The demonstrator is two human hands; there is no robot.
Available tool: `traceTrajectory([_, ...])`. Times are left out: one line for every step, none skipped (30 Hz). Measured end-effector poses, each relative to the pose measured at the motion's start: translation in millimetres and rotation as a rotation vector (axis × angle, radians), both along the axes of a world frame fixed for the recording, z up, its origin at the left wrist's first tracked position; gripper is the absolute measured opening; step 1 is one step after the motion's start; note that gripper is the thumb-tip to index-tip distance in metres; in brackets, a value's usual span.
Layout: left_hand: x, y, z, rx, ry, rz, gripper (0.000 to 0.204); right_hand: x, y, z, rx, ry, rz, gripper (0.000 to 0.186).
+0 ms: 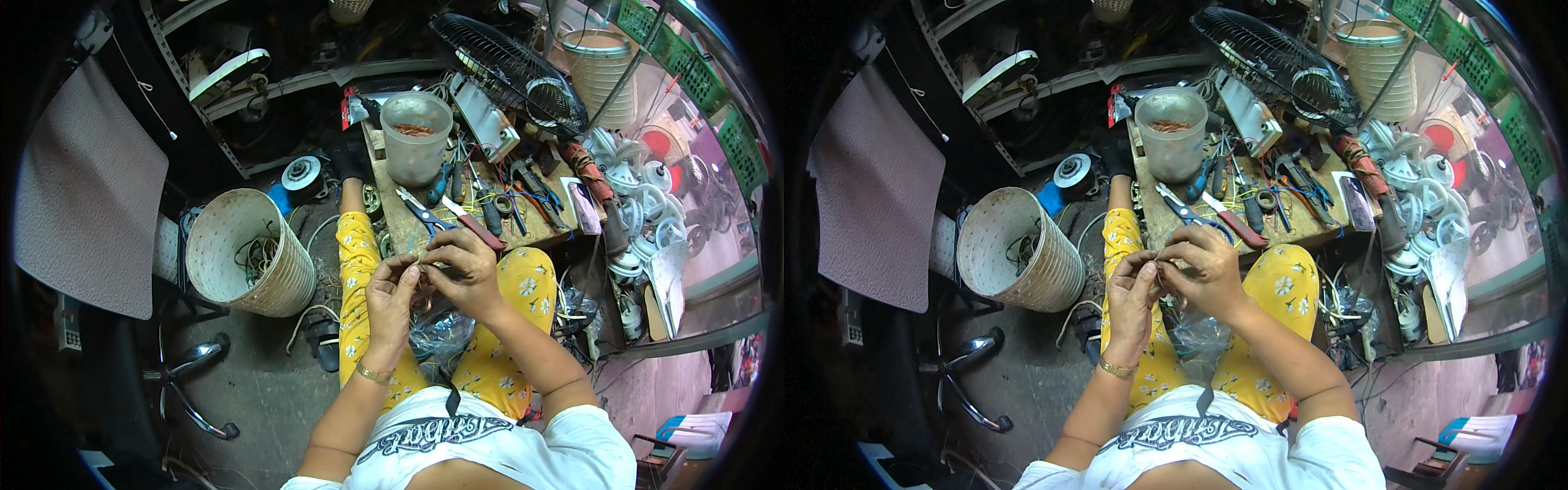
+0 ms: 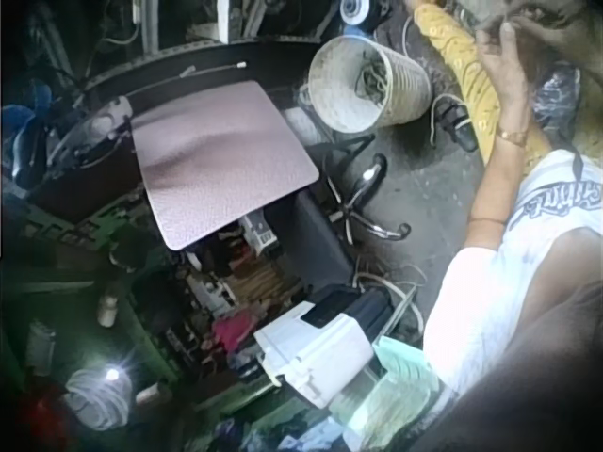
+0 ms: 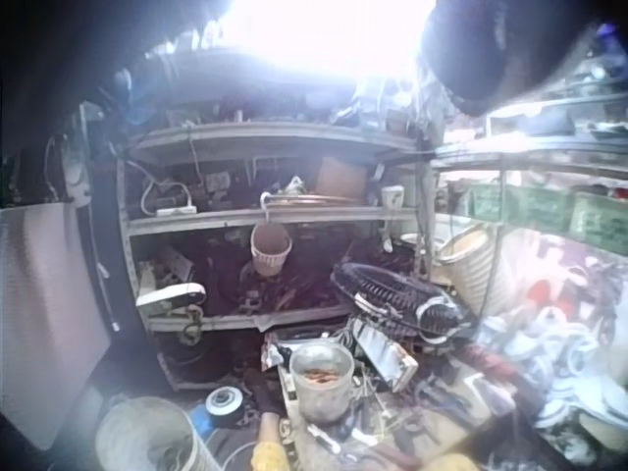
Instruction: The person strips the insulation from several wires and joins them together by twisting and applying electrical tape.
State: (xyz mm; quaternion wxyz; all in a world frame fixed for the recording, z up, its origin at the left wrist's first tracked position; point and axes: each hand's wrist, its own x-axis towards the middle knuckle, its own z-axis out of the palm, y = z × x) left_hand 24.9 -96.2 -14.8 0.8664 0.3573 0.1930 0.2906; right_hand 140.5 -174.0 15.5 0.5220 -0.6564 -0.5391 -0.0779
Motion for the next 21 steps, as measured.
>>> traceTrajectory([-2, 1, 1, 0.084, 0.023, 0.003, 0.014, -2, -1, 7, -0.023, -0.070, 0.009, 0.016])
traceTrajectory([-4, 3, 1, 0.169, 0.047, 0.007, 0.014, -3, -2, 12, -0.022, -0.080, 0.004, 0.016])
traceTrajectory([-6, 4, 3, 0.189, 0.029, -0.009, 0.014, -3, -4, 15, -0.070, -0.109, 0.011, 0.016])
traceTrajectory([-7, 3, 4, 0.188, 0.020, -0.011, 0.014, -5, -5, 19, -0.119, -0.138, 0.019, 0.016])
traceTrajectory([-8, 3, 5, 0.090, -0.034, -0.018, 0.012, -8, -7, 24, -0.147, -0.168, 0.031, 0.016])
traceTrajectory([-8, 3, 7, -0.008, -0.090, -0.026, 0.011, -11, -8, 27, -0.148, -0.179, 0.027, 0.016])
traceTrajectory([-9, 4, 8, -0.088, -0.196, -0.066, 0.010, -14, -9, 29, -0.112, -0.112, 0.064, 0.015])
traceTrajectory([-9, 3, 11, -0.089, -0.207, -0.070, 0.010, -18, -11, 30, -0.077, -0.044, 0.101, 0.014])
traceTrajectory([-10, 3, 14, -0.256, -0.272, -0.069, 0.011, -24, -12, 28, -0.054, 0.194, 0.165, 0.014])
traceTrajectory([-12, 2, 18, -0.423, -0.335, -0.070, 0.012, -29, -15, 28, -0.054, 0.185, 0.163, 0.014])
traceTrajectory([-13, 2, 21, -0.485, -0.349, -0.080, 0.016, -35, -18, 30, 0.097, 0.688, 0.373, 0.015])
traceTrajectory([-15, 5, 13, -0.484, -0.356, -0.080, 0.016, -43, -17, 35, 0.250, 1.194, 0.582, 0.017])
traceTrajectory([-16, 8, 2, -0.607, -0.473, -0.146, 0.019, -42, -14, 31, 0.321, 1.155, 0.554, 0.022])
traceTrajectory([-18, 10, -8, -0.728, -0.590, -0.212, 0.021, -45, -16, 31, 0.322, 1.150, 0.554, 0.022])
traceTrajectory([-19, 10, -3, -0.777, -0.523, -0.211, 0.025, -48, -20, 37, 0.362, 1.267, 0.590, 0.017])
traceTrajectory([-21, 7, 2, -0.781, -0.524, -0.219, 0.025, -50, -23, 41, 0.402, 1.383, 0.627, 0.015])
traceTrajectory([-23, 3, 8, -0.756, -0.573, -0.235, 0.025, -45, -20, 34, 0.413, 1.368, 0.696, 0.012])
traceTrajectory([-26, 0, 18, -0.728, -0.622, -0.251, 0.026, -44, -20, 35, 0.415, 1.361, 0.692, 0.012])
traceTrajectory([-26, -1, 26, -0.816, -0.542, -0.139, 0.027, -44, -22, 37, 0.417, 1.405, 0.788, 0.012])
traceTrajectory([-28, -1, 29, -0.817, -0.545, -0.146, 0.027, -44, -23, 38, 0.417, 1.446, 0.885, 0.012])
traceTrajectory([-33, 4, 30, -0.736, -0.563, -0.183, 0.028, -46, -23, 45, 0.363, 1.461, 0.786, 0.016])
